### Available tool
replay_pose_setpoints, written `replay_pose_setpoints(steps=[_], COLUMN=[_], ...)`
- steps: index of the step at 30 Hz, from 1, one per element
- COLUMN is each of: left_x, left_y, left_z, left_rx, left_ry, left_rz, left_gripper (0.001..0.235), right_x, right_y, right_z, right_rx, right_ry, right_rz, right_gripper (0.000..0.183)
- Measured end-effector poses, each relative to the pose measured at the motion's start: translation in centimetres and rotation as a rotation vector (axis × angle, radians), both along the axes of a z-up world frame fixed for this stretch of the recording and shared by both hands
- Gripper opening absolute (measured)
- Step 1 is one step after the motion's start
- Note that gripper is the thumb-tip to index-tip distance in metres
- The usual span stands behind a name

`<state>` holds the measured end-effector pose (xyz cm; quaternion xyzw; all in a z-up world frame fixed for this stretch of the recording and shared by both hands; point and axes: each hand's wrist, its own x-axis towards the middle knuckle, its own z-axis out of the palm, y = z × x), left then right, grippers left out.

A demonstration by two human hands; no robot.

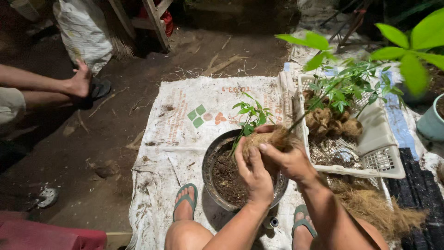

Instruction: The person removes a small plant from a coconut husk, places it into a black pot filled with soil, and presses the soil around the base to secure it. The person then handles a second plant, removing it from its husk and placing it into the same pot.

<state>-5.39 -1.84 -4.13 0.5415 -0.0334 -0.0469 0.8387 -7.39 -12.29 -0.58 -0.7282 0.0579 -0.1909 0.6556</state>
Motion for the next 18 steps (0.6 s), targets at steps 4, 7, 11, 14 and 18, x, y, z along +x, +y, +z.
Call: replay_pose_setpoints(steps=[4, 7, 11, 14, 18], left_x=[2.3, 3.5, 3.2, 2.8, 2.2], left_y=[1.6, 2.2, 1.6, 1.5, 1.2], left_z=[1.2, 1.3, 0.6, 0.0, -0.4], left_rx=[-0.302, -0.430, -0.624, -0.722, -0.626], left_ry=[0.259, 0.397, 0.490, 0.436, 0.415], left_rz=[-0.281, -0.622, -0.701, -0.614, -0.411], left_gripper=[0.080, 0.078, 0.062, 0.060, 0.059], right_x=[-1.9, -2.6, -1.1, -1.4, -0.5], right_y=[-2.0, -2.2, -1.5, -1.1, 1.0], right_z=[1.3, 2.0, 2.0, 1.8, -0.5], right_rx=[0.012, -0.101, -0.016, -0.199, -0.138], right_ry=[-0.178, -0.170, -0.176, 0.067, 0.165], right_rz=[0.108, 0.157, 0.314, 0.050, -0.102], right_gripper=[0.044, 0.049, 0.062, 0.070, 0.090])
